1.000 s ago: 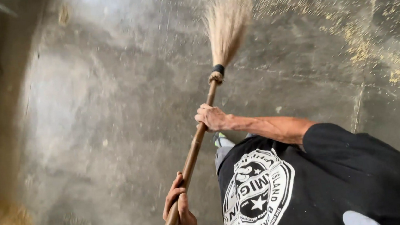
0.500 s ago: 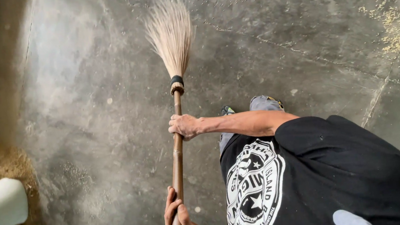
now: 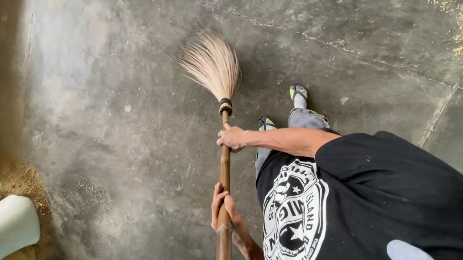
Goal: Sweeping grain or husks off a factory floor using a long-handled broom.
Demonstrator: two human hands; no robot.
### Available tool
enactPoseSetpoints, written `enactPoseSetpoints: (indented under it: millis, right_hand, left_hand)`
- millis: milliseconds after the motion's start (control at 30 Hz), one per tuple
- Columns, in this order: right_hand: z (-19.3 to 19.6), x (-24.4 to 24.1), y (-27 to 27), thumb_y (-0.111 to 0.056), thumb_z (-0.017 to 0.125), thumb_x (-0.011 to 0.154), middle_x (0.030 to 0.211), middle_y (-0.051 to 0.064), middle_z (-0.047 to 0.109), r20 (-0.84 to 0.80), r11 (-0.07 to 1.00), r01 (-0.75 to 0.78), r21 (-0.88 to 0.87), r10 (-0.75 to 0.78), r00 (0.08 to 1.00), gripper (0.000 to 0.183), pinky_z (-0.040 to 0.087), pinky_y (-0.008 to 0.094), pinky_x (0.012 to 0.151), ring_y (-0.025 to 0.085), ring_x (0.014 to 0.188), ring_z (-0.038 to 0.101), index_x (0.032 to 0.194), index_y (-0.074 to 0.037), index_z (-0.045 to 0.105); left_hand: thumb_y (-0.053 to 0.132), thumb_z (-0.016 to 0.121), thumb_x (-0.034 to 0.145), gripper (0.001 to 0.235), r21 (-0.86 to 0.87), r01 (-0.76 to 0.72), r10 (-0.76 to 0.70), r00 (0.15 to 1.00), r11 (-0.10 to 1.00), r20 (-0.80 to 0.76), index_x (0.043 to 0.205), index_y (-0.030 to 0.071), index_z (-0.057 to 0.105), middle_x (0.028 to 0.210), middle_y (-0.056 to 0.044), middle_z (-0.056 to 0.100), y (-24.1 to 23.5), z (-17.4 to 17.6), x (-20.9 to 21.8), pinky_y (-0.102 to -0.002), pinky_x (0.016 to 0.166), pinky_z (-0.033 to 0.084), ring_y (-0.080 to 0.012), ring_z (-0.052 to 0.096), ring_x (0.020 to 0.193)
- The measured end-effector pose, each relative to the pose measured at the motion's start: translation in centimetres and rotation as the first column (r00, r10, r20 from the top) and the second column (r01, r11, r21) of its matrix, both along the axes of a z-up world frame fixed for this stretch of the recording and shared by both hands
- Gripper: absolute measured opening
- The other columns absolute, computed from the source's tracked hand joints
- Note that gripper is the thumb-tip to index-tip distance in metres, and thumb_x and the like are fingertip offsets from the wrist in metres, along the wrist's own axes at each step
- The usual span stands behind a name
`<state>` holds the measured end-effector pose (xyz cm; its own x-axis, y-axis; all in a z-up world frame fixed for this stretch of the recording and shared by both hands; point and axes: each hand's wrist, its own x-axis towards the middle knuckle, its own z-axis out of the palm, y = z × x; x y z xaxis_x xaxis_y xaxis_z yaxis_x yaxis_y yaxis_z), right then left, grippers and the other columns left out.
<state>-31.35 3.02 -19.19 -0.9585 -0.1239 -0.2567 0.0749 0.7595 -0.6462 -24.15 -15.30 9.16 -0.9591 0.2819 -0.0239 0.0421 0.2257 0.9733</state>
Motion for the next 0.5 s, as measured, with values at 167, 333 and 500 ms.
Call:
enactPoseSetpoints:
  millis: [167,333,500]
  right_hand:
    - [-0.9,2.4,5.0,-0.017,0.081,0.068,0.115,0.006,0.061,-0.005,0.985,0.170,-0.018,-0.170,0.985,0.039,0.057,0.051,0.086,0.046,0.118,0.052,0.103,-0.025,0.065]
    - [-0.6,5.0,11.3,-0.017,0.082,0.069,0.116,0.007,0.061,0.000,0.954,0.300,0.007,-0.300,0.954,0.039,0.057,0.051,0.089,0.047,0.122,0.050,0.103,-0.024,0.065]
    - [-1.0,7.9,17.0,-0.018,0.084,0.068,0.115,0.008,0.061,0.031,0.903,0.425,0.054,-0.427,0.903,0.039,0.056,0.054,0.091,0.053,0.126,0.046,0.102,-0.023,0.065]
  left_hand:
    - [0.004,0.061,0.096,0.013,0.013,0.130,-0.130,0.991,0.991,0.011,0.102,-0.005,0.070,0.131,-0.023,0.070,3.1,-1.1,-0.5,-0.045,0.111,0.049,-0.0340,0.064,0.130]
    - [0.003,0.061,0.096,0.013,0.076,0.235,-0.237,0.971,0.969,0.029,0.102,-0.004,0.069,0.132,-0.022,0.069,8.1,-1.9,-0.7,-0.045,0.113,0.048,-0.0340,0.062,0.132]
    - [0.005,0.062,0.095,0.012,0.117,0.375,-0.378,0.926,0.920,0.002,0.101,-0.003,0.070,0.131,-0.022,0.070,12.8,-4.1,-1.3,-0.044,0.114,0.047,-0.0329,0.063,0.131]
